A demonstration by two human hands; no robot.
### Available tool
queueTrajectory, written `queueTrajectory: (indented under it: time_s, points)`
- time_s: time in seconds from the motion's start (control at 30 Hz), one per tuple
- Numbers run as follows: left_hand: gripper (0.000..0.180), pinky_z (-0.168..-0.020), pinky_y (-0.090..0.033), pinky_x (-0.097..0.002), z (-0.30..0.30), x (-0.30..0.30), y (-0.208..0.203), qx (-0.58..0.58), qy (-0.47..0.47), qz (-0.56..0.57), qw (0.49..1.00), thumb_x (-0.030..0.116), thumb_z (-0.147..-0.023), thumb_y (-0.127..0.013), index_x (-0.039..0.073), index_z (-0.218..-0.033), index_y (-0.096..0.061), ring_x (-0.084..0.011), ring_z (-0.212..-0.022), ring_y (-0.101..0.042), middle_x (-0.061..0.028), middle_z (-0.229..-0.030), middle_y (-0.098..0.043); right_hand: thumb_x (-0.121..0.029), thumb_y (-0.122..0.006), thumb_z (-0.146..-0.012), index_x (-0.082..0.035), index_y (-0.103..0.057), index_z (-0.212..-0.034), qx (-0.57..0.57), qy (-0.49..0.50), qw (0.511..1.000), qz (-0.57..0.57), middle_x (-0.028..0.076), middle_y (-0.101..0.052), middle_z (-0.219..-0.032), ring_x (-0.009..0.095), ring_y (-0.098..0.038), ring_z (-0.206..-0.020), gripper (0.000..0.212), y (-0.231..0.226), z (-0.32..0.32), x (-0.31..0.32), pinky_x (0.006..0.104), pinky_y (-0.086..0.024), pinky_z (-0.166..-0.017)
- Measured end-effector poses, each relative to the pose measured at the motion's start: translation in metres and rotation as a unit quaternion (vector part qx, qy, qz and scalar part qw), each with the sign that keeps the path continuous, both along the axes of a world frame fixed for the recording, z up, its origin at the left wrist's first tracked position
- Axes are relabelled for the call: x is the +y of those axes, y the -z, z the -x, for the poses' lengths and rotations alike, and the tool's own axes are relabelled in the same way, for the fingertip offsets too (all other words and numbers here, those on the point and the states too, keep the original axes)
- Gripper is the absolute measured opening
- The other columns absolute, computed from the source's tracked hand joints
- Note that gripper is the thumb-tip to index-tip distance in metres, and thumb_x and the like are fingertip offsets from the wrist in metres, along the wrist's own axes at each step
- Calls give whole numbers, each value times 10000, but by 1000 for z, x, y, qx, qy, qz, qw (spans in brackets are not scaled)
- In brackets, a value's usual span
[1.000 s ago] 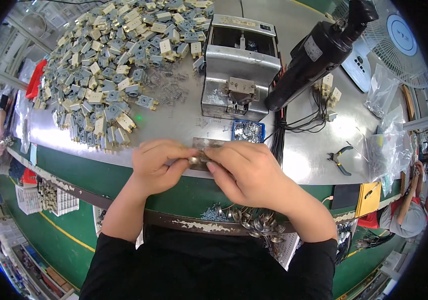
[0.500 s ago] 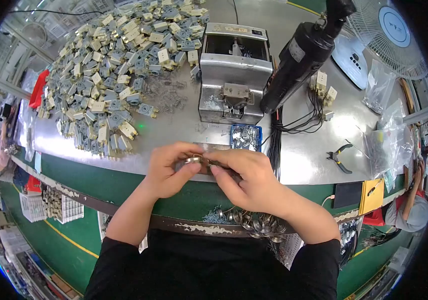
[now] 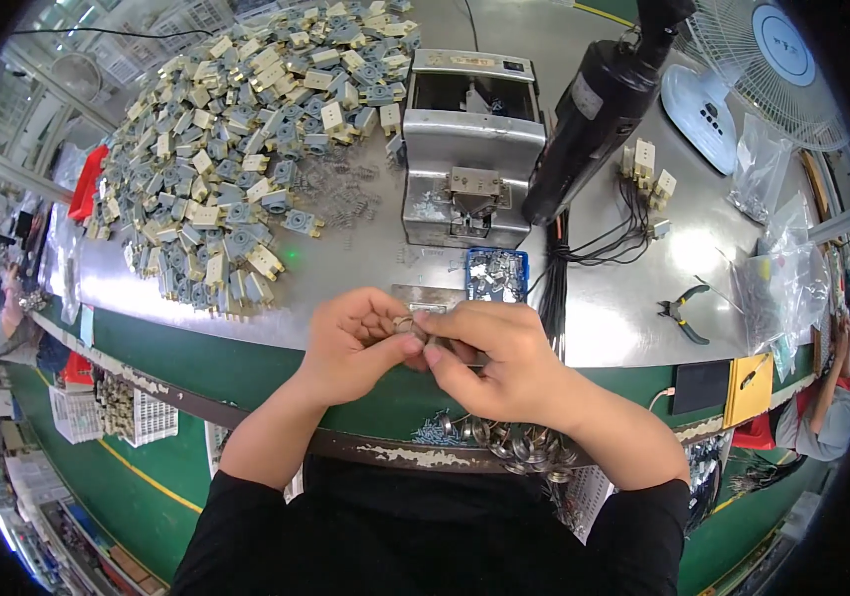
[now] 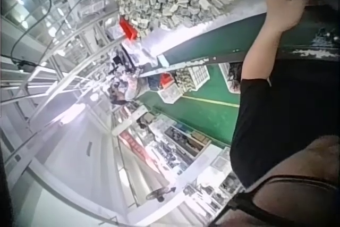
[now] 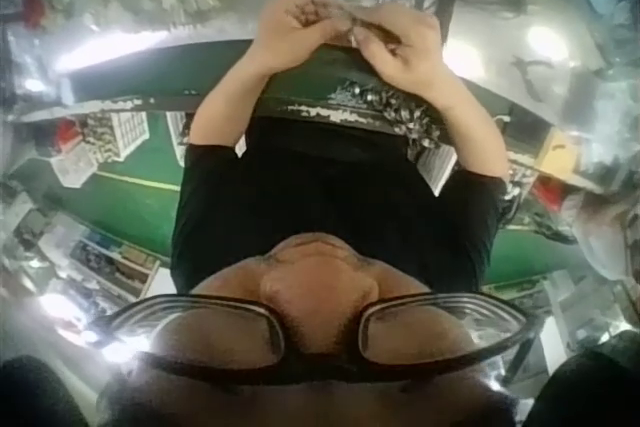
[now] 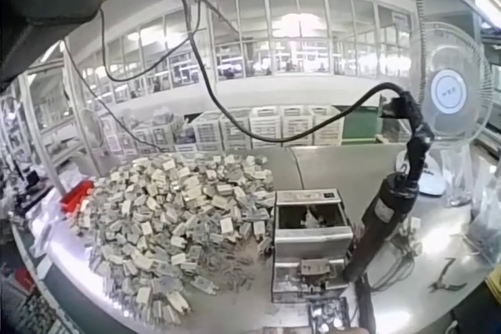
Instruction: Assembling small electronic components by connecting wires and securing parts using a power tool at a workbench.
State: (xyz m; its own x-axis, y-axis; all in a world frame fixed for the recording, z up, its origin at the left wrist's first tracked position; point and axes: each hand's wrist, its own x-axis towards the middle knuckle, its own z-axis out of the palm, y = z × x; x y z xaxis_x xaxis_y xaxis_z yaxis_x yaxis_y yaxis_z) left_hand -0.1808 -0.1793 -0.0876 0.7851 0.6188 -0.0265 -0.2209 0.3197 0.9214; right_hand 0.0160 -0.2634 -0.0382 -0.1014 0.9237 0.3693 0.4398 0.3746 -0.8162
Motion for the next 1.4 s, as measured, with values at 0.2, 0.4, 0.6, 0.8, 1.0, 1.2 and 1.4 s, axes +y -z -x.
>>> queueTrajectory:
  time_s: [0.2,0.4,0.6,0.8,1.0,1.2,1.4]
  points:
    - [216,-775,-636,-306,-4,0,8,51,-124,-212,968,-70,-932,-709,-54,-1119,-602,-186,-887,-750,-144,-962,-738,22,-685,-868,77,-711,-1189,9,9,1000,9,179,-731,-880,224,-661,-654,327,6,-1,4,314,-523,-608]
    - [228,-724,-638,-341,-4,4,2,-41,-55,-16,998,37,-983,-694,-37,-1158,-568,-244,-831,-768,-153,-941,-742,29,-662,-895,54,-721,-1210,9,-27,999,33,161,-737,-875,248,-677,-692,321,-1,-14,9,341,-538,-662]
    - [199,-698,-635,-346,-6,3,1,-29,-50,43,997,85,-1006,-680,-23,-1126,-563,-253,-822,-771,-165,-942,-744,36,-660,-902,58,-734,-1172,0,-10,999,46,146,-709,-804,234,-673,-682,281,-4,-12,7,322,-521,-643]
    - [163,-691,-637,-335,-13,-4,0,5,-144,-98,985,66,-1004,-676,-15,-1098,-569,-235,-799,-765,-159,-926,-740,42,-663,-903,61,-735,-1161,-28,23,999,-3,140,-678,-760,216,-655,-661,268,7,-5,9,305,-497,-608]
    - [149,-687,-634,-326,5,13,-4,-35,13,68,997,37,-1003,-664,-28,-1089,-561,-230,-817,-763,-157,-930,-737,5,-679,-887,44,-745,-1156,-29,-62,997,46,127,-667,-737,220,-634,-638,280,-4,-16,16,331,-483,-597]
    - [246,-752,-594,-370,34,19,-42,153,-35,-236,959,126,-942,-744,18,-1135,-637,-291,-888,-759,-129,-923,-743,-54,-738,-813,-14,-729,-1231,-91,-61,986,123,109,-646,-745,239,-625,-663,420,-13,-29,9,354,-488,-613]
    - [352,-851,-480,-417,106,67,-37,456,-255,-656,544,168,-782,-775,72,-1117,-722,-287,-1003,-611,-70,-1011,-656,-30,-735,-737,-1,-692,-1038,-307,34,946,103,168,-627,-901,376,-649,-826,305,0,-50,5,432,-528,-717]
